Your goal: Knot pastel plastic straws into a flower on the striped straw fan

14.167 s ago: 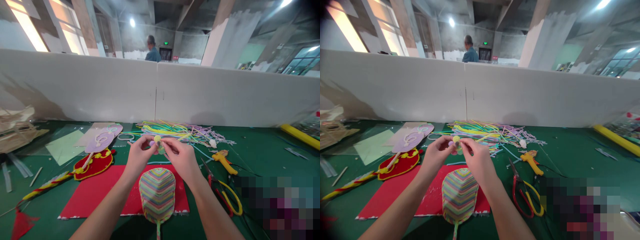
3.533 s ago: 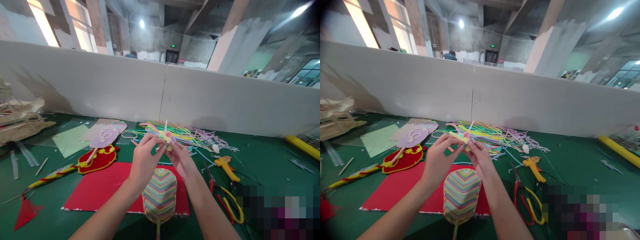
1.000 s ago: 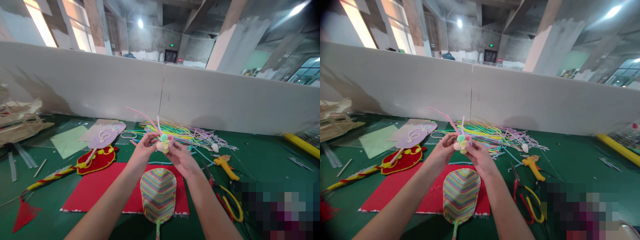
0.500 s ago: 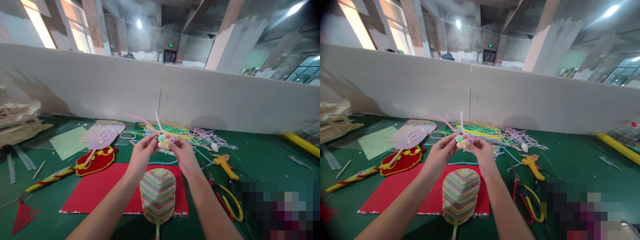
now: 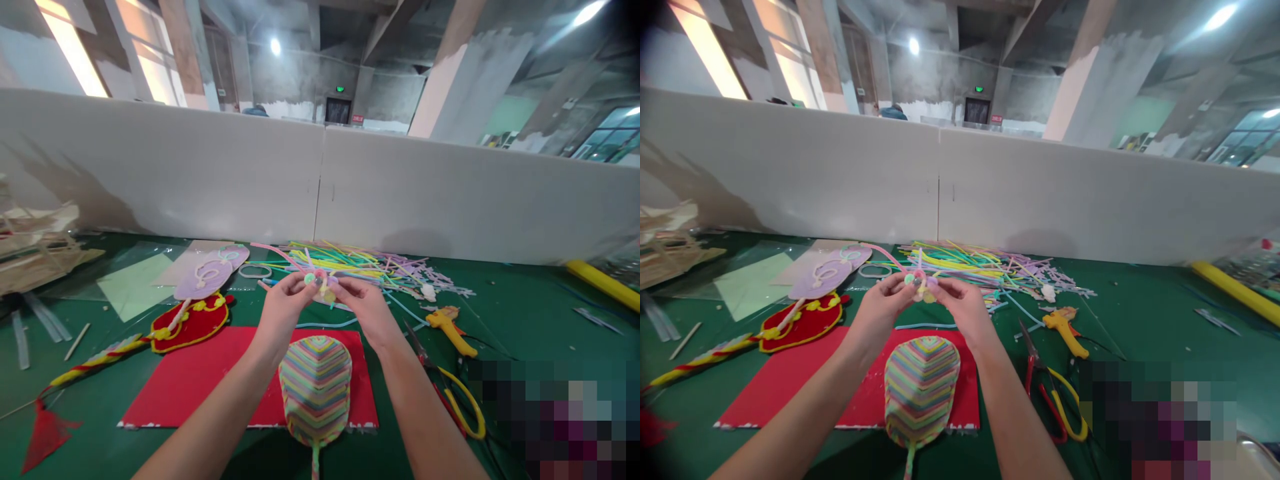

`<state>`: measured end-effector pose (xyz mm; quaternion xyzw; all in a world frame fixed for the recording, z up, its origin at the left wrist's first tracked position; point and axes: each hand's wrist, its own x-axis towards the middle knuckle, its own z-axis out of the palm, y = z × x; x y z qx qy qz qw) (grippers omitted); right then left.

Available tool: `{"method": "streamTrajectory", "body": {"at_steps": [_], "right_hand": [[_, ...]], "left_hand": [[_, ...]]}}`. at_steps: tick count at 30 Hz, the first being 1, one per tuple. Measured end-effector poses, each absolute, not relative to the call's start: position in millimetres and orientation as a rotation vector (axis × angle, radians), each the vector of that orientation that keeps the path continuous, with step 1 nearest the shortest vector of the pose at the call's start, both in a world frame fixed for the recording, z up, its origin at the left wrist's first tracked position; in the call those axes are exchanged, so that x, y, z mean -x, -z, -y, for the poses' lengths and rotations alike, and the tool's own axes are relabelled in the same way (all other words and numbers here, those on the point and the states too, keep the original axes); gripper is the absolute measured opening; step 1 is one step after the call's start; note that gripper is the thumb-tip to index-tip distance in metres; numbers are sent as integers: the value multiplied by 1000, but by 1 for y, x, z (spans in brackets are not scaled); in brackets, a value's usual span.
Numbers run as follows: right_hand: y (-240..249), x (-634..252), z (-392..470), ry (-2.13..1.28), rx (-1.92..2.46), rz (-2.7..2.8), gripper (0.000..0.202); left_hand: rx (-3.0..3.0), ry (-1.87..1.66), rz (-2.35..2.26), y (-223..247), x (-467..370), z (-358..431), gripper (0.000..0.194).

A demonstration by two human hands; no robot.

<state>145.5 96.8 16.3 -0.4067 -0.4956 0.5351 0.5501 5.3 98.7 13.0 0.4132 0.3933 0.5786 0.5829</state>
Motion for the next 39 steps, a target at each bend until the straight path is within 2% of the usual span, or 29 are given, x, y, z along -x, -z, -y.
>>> {"method": "streamTrajectory", "body": {"at_steps": [9, 20, 39], "right_hand": [[-11, -133, -98, -1345, 933, 920, 43], [-12, -126, -94, -1093, 885, 1108, 19], [-13, -143, -97, -1239, 960, 1237, 18]], "left_hand": [[-1017, -1407, -909, -17, -9, -97, 29], [-865, -1451, -842, -15, -10, -97, 27], [-872, -1392, -873, -16, -8, -100, 39]]}}
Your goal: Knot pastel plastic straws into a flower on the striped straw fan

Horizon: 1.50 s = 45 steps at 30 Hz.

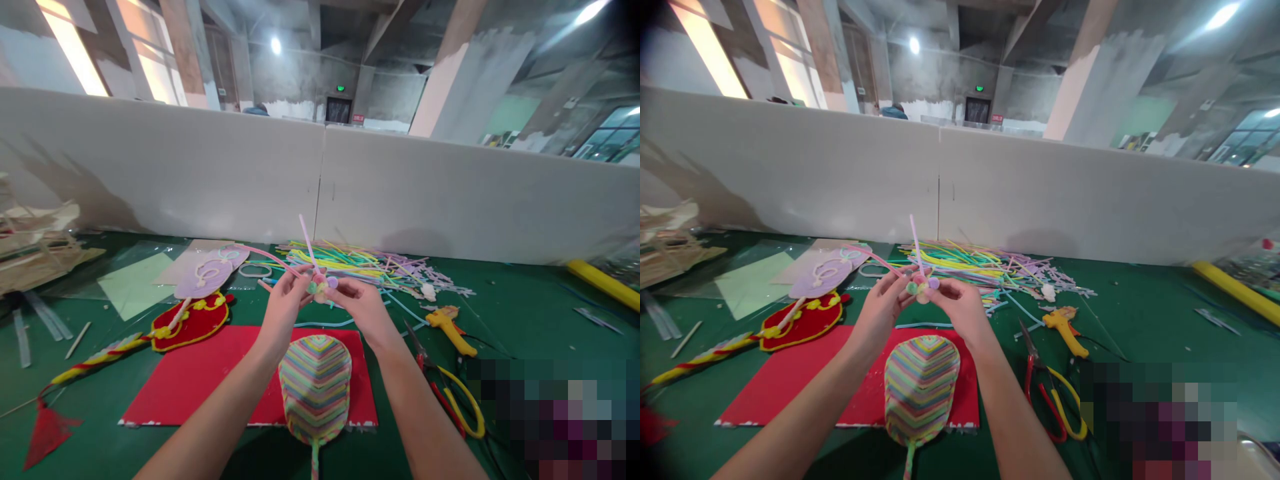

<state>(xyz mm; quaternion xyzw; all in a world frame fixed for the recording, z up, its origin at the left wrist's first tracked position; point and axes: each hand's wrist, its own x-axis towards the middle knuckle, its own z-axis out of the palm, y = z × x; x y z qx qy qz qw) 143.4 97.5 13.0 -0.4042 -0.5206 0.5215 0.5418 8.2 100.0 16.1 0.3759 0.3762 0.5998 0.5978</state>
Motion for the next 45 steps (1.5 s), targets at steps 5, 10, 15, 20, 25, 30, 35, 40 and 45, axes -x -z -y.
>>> {"method": "streamTrajectory", "body": {"at_steps": [5, 10, 15, 20, 25, 30, 35, 40, 45], "right_hand": [[-13, -145, -98, -1265, 969, 1217, 20], [-14, -147, -97, -1263, 977, 1237, 21], [-13, -149, -98, -1280, 971, 1235, 20], [-10, -150, -101, -1300, 985, 1200, 23], [-8, -151, -103, -1319, 983, 1160, 28], [-10, -153, -103, -1424, 972, 1018, 35], [-14, -151, -98, -1500, 939, 913, 32], [-14, -148, -98, -1440, 929, 928, 31], [-14, -147, -99, -1347, 935, 1007, 29]], "left_hand": [[-877, -1343, -908, -16, -9, -101, 45], [-910, -1255, -863, -9, -7, -106, 50], [-859, -1250, -784, -2, -9, -112, 42], [-808, -1240, -739, 1, -12, -112, 41], [-837, -1244, -722, 1, -12, -111, 39], [-785, -1208, -612, -1, -13, -110, 42], [-871, -1237, -583, 4, -17, -110, 35], [-994, -1290, -577, 9, -19, -107, 34], [-1026, -1358, -610, 10, -19, -106, 48]]}}
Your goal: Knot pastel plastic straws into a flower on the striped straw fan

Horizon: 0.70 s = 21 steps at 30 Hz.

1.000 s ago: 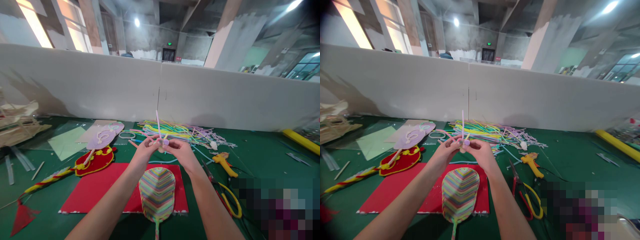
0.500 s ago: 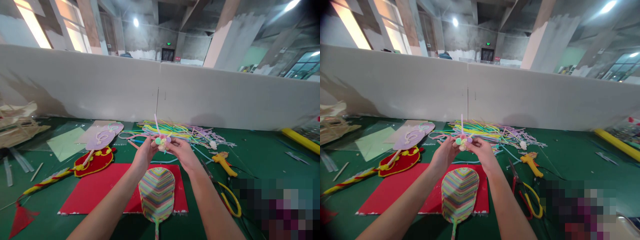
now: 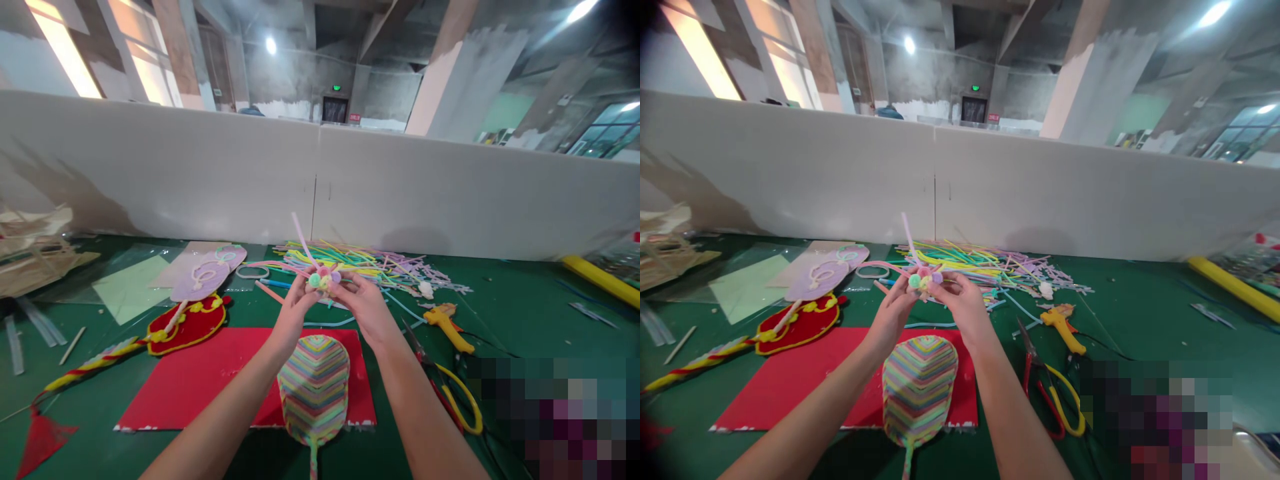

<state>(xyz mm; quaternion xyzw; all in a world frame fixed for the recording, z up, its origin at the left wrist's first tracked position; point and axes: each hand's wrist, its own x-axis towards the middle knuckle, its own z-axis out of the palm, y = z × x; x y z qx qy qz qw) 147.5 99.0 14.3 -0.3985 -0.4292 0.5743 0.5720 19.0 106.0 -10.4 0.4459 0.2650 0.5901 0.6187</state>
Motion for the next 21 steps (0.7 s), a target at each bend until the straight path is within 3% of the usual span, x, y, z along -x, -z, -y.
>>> {"method": "streamTrajectory", "body": {"at_steps": [21], "right_hand": [[-14, -147, -98, -1393, 953, 1086, 26]], "left_hand": [[-1176, -1431, -791, 5, -15, -108, 50]]}}
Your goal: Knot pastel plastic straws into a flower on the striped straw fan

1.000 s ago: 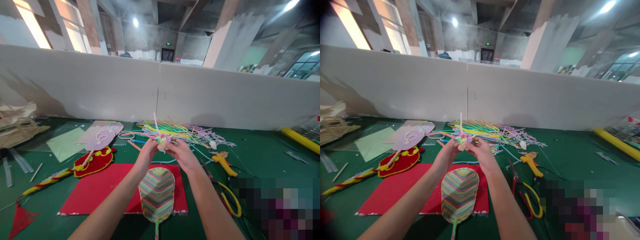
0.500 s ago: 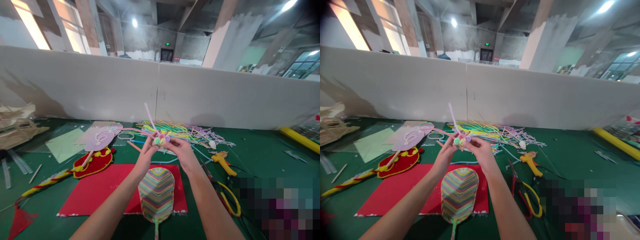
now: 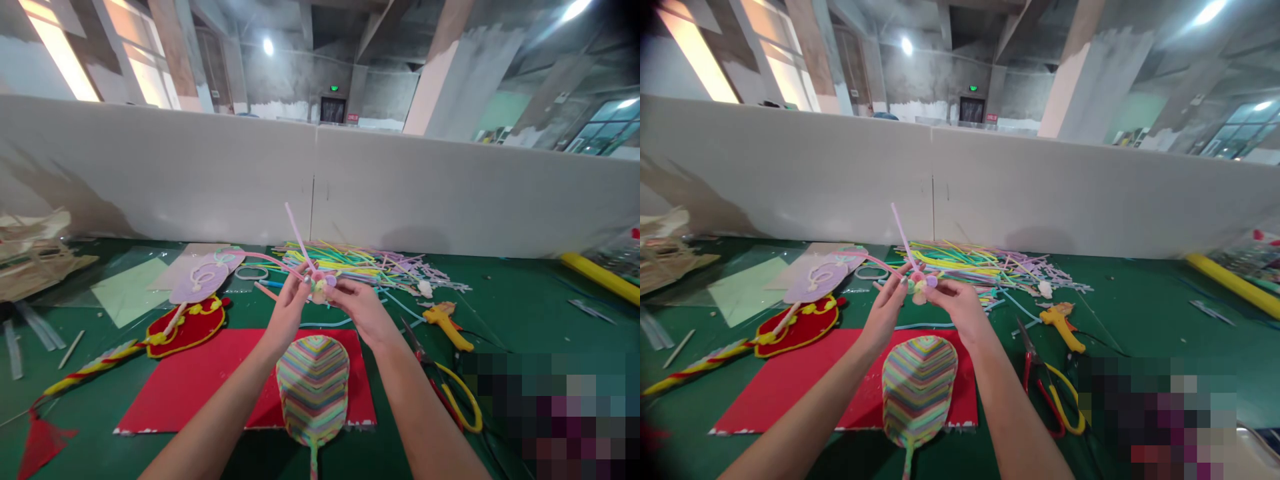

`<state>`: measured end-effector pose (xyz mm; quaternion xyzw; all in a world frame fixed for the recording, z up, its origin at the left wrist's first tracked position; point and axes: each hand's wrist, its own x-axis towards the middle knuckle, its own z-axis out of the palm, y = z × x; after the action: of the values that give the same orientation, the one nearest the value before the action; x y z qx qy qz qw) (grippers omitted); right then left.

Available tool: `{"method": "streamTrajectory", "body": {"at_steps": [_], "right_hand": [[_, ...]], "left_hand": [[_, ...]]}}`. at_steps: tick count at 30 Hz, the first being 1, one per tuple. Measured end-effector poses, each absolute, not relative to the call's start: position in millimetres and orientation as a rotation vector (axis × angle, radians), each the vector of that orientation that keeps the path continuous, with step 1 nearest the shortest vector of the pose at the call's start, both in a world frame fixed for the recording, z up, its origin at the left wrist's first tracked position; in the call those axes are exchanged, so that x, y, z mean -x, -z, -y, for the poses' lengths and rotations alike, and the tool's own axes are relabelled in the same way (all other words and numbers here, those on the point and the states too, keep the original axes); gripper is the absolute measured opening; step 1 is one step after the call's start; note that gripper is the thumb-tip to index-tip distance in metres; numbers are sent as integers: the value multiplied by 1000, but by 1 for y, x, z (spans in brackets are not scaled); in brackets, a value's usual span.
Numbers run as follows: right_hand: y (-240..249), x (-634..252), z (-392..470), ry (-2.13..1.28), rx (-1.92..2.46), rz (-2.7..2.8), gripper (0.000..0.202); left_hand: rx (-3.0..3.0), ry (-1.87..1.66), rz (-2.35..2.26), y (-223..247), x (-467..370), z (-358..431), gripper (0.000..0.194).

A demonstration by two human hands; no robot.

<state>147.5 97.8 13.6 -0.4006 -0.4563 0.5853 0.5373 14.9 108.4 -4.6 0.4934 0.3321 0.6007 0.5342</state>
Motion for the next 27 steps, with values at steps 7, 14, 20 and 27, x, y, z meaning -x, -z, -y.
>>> {"method": "streamTrajectory", "body": {"at_steps": [7, 14, 20, 27], "right_hand": [[-22, -161, -100, -1203, 994, 1191, 22], [-26, -163, -91, -1267, 987, 1528, 19], [-19, -152, -89, -1210, 963, 1564, 24], [-16, -136, -90, -1276, 901, 1336, 24]], "left_hand": [[-1319, -1234, -1077, -2, -6, -111, 36], [-2093, -1374, -1147, -27, 11, -100, 18], [-1855, -1264, -1088, -27, 13, -101, 9], [-1494, -1372, -1181, -27, 13, -102, 16]]}}
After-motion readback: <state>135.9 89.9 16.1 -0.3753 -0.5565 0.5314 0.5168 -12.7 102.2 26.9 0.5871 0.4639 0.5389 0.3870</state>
